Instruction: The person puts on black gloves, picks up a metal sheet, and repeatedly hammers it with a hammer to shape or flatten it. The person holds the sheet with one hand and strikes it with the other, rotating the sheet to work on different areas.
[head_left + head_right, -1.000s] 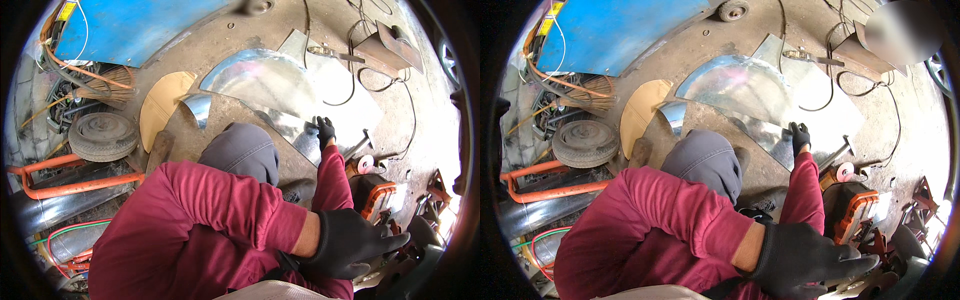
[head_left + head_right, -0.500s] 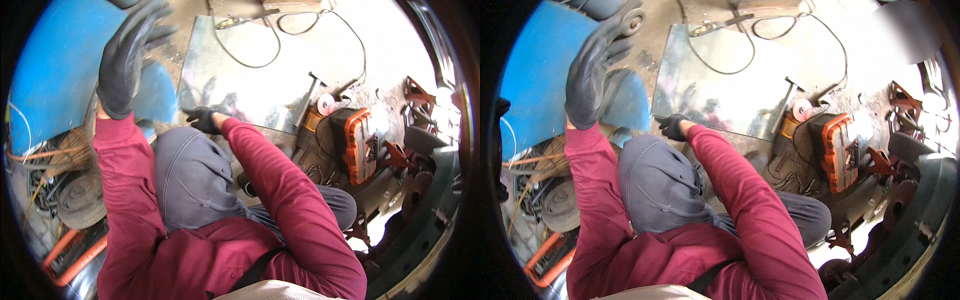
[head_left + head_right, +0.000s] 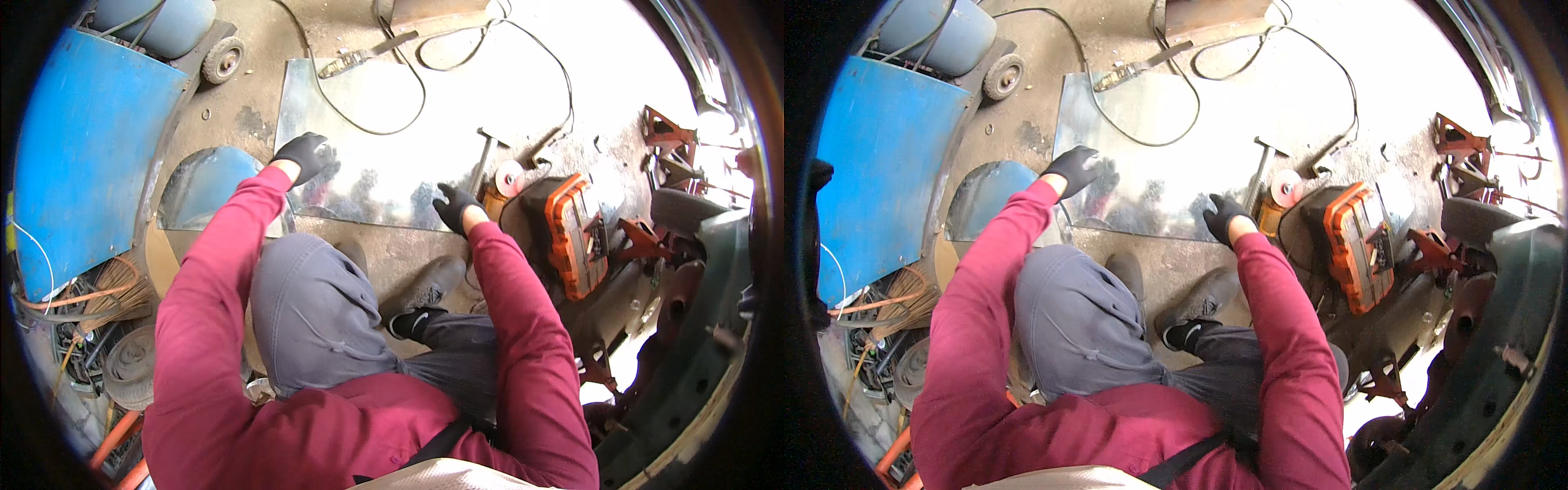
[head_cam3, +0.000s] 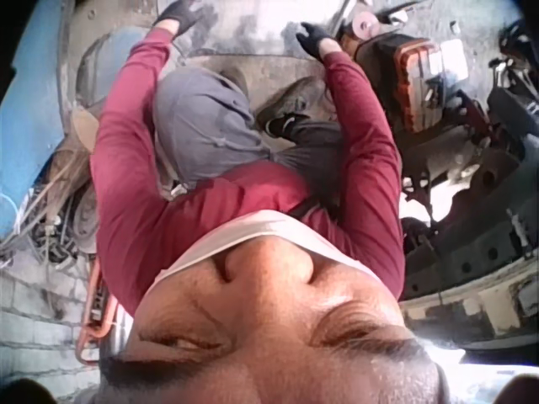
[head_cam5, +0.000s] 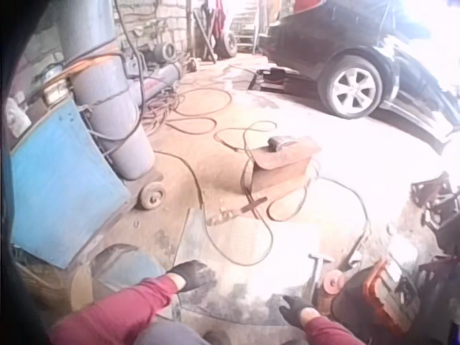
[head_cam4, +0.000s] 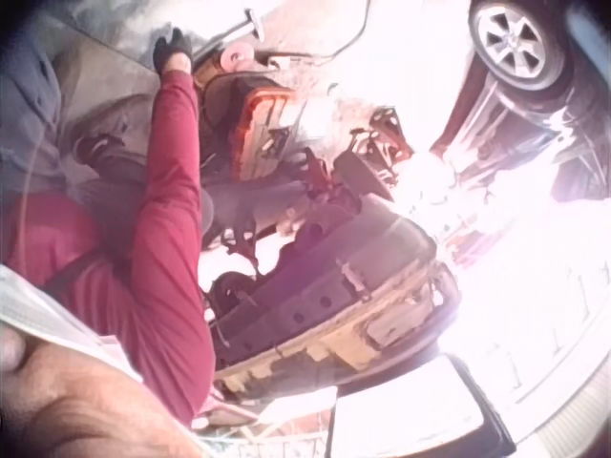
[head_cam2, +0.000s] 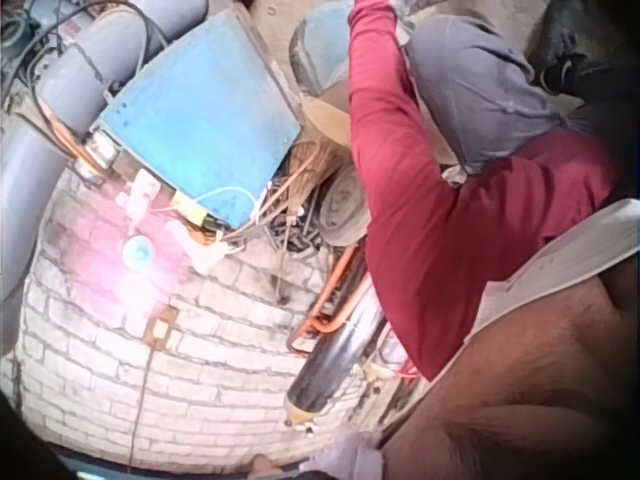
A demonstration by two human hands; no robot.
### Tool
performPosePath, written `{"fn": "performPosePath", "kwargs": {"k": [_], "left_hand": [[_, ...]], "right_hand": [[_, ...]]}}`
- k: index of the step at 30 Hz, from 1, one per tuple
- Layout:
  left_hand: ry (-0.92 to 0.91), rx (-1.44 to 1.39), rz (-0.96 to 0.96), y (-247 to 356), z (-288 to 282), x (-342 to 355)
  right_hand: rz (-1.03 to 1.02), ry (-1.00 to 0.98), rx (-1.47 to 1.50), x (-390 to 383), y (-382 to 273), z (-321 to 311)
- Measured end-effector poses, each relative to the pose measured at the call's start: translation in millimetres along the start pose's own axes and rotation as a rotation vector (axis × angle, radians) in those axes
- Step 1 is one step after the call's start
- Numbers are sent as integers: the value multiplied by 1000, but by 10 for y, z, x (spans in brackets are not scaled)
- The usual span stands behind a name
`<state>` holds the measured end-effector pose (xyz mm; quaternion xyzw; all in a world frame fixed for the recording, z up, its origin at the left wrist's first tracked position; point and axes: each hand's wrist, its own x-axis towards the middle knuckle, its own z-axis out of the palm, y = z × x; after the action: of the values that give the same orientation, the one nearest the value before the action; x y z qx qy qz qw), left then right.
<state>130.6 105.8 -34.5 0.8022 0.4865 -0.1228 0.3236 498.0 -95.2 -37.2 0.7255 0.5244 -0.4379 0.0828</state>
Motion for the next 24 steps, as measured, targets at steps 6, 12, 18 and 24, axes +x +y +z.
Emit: {"fn": "performPosePath", "kwargs": {"k": [6,12,18,24], "left_hand": [[236,-180,-610,-713,406,984],[283,-355,-683,-1486,1120,1172],[239,-436,-834,-2270,884,1163],[253,-870,-438,-1787,421,652]], "right_hand": [[331,-18,131,-76,-152,529],[303,-74,-18,-156,9,981],[234,-47,87,-148,74,1071],[215,-22,53,-310,208,1084]]}}
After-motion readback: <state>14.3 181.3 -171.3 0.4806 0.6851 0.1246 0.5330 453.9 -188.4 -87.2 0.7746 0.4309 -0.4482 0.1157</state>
